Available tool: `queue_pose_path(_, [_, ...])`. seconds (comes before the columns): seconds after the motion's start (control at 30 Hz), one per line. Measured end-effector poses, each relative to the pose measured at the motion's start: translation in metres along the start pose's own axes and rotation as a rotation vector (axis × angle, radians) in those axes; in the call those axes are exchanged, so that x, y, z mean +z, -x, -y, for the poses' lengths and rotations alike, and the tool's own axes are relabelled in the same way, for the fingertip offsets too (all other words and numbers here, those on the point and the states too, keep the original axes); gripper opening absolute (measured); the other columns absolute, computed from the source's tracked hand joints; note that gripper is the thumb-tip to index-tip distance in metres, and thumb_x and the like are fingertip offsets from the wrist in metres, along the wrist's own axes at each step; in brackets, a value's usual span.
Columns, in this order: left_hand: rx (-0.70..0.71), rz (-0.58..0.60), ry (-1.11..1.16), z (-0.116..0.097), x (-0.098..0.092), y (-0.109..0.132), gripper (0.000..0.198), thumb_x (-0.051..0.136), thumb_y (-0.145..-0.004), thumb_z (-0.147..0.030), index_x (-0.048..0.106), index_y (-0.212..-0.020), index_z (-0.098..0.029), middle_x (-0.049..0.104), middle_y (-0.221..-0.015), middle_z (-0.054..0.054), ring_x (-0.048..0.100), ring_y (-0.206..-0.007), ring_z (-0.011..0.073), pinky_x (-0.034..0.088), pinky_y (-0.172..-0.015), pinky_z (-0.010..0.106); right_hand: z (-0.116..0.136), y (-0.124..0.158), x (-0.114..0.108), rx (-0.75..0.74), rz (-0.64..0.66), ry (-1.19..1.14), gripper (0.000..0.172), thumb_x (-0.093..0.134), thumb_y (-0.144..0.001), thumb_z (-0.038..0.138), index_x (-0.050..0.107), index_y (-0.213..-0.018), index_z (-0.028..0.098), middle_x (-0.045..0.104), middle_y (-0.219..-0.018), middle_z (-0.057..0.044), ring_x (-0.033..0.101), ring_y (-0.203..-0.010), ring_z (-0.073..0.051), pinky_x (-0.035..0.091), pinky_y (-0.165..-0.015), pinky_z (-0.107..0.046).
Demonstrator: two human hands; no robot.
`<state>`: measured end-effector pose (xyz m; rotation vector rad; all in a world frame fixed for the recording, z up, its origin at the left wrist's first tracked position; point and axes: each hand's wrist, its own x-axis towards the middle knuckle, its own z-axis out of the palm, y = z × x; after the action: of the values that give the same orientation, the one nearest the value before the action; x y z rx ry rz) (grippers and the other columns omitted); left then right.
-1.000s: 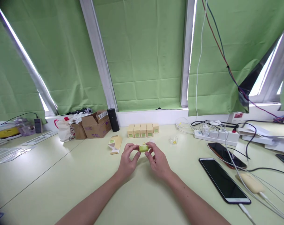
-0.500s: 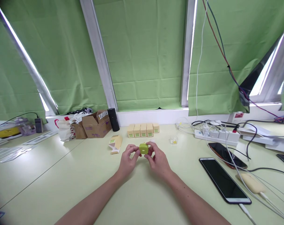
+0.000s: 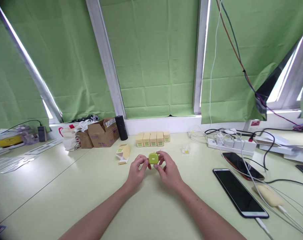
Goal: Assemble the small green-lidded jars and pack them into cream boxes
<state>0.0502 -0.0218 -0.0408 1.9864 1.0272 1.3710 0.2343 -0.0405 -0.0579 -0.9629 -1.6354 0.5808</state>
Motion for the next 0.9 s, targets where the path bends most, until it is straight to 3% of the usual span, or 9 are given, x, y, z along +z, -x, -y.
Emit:
queue_pose_path(0.3, [0.023,0.002,-0.031,0.004,0.001,0.0,0.031,0.056,-0.098,-0.034,0.065,-0.072,-0.02,0.058,-0.09,0.006,0.06,-0.091,0.0227,0.048,-0.088,0.038,0.001,-0.001,-0.001,0.043,0.029,-0.099,0.042,0.059,-0.096,0.034,0.049,-0.136,0.028,0.063,-0.115,-0.007,0.06,-0.097,-0.021,0.052,-0.063,-0.026])
queue_pose_path(0.57, [0.068,-0.021,-0.125,0.009,0.002,0.001,0.021,0.058,-0.095,-0.027,0.062,-0.075,-0.02,0.056,-0.09,0.005,0.059,-0.09,0.0224,0.048,-0.086,0.039,-0.011,-0.002,0.002,0.116,0.062,-0.322,0.045,0.063,-0.095,0.046,0.05,-0.134,0.029,0.061,-0.124,-0.009,0.059,-0.106,-0.024,0.055,-0.057,-0.026])
queue_pose_path(0.77, [0.082,-0.054,-0.13,0.011,0.002,0.001,0.003,0.062,-0.094,-0.025,0.062,-0.093,-0.022,0.055,-0.102,0.006,0.059,-0.1,0.023,0.051,-0.093,0.042,-0.011,-0.003,0.003,0.146,0.063,-0.419,0.047,0.067,-0.093,0.05,0.052,-0.132,0.029,0.061,-0.124,-0.01,0.06,-0.105,-0.024,0.056,-0.056,-0.026])
queue_pose_path(0.9, [0.11,-0.037,-0.181,0.009,0.002,0.003,0.024,0.067,-0.092,-0.022,0.06,-0.114,-0.026,0.056,-0.112,0.007,0.053,-0.116,0.0259,0.049,-0.103,0.047,-0.006,-0.004,0.0,0.182,0.083,-0.521,0.048,0.071,-0.089,0.056,0.057,-0.125,0.028,0.061,-0.121,-0.009,0.061,-0.106,-0.026,0.061,-0.06,-0.03])
